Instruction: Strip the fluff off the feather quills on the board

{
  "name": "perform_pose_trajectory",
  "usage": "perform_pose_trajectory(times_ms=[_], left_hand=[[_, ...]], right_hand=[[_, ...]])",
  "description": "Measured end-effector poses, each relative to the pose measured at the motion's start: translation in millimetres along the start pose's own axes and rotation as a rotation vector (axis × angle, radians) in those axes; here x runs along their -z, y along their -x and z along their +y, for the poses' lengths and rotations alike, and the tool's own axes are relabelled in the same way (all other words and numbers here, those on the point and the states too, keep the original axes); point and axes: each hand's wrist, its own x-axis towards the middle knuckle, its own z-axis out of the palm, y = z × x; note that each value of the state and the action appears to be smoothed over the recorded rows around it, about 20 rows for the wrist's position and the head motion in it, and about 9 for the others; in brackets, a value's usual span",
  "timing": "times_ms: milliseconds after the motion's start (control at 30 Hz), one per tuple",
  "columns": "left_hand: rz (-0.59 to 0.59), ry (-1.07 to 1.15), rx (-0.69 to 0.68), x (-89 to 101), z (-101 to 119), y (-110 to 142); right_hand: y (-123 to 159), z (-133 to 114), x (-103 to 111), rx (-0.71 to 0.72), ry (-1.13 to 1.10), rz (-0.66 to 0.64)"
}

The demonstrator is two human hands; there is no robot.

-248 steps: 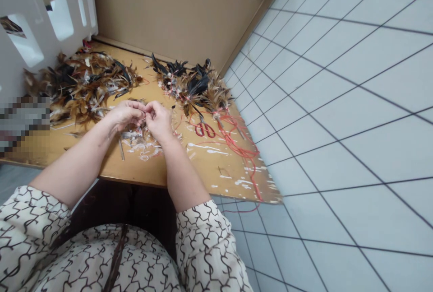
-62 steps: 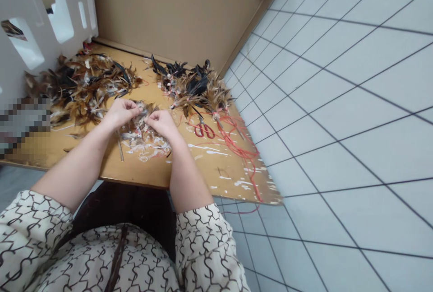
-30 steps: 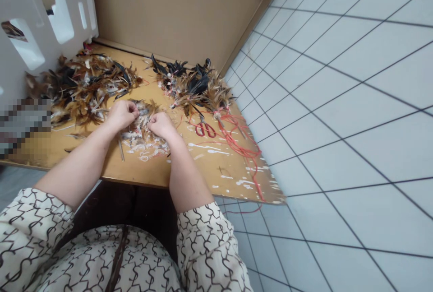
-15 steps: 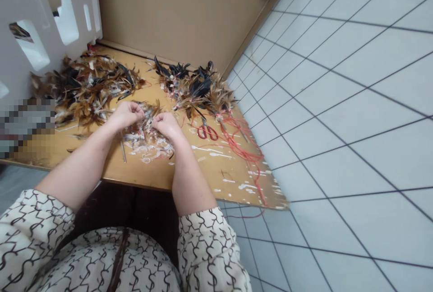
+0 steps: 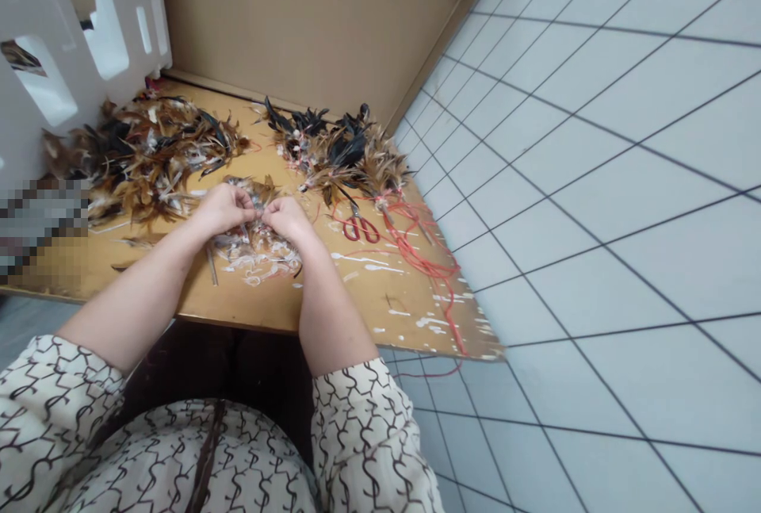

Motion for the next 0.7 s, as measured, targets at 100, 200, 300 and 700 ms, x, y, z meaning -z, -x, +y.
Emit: perform_pose_trajectory(times_ms=[100, 200, 300, 700], left_hand=[[0.011, -0.265, -0.036, -3.7, 2, 1], [0.002, -0.338, -0.050, -5.8, 2, 1], [-0.008, -0.287, -0.018, -2.2, 6, 3], [0.016, -0.338, -0.080, -8.0, 2, 1]], right_hand=[[-1, 1, -1, -0.001, 0.018, -0.001], [0, -1, 0, 0.004, 0.022, -0.014], [3, -4, 2, -0.001, 0.018, -0.009], [5, -8, 6, -0.004, 0.053, 0.023]])
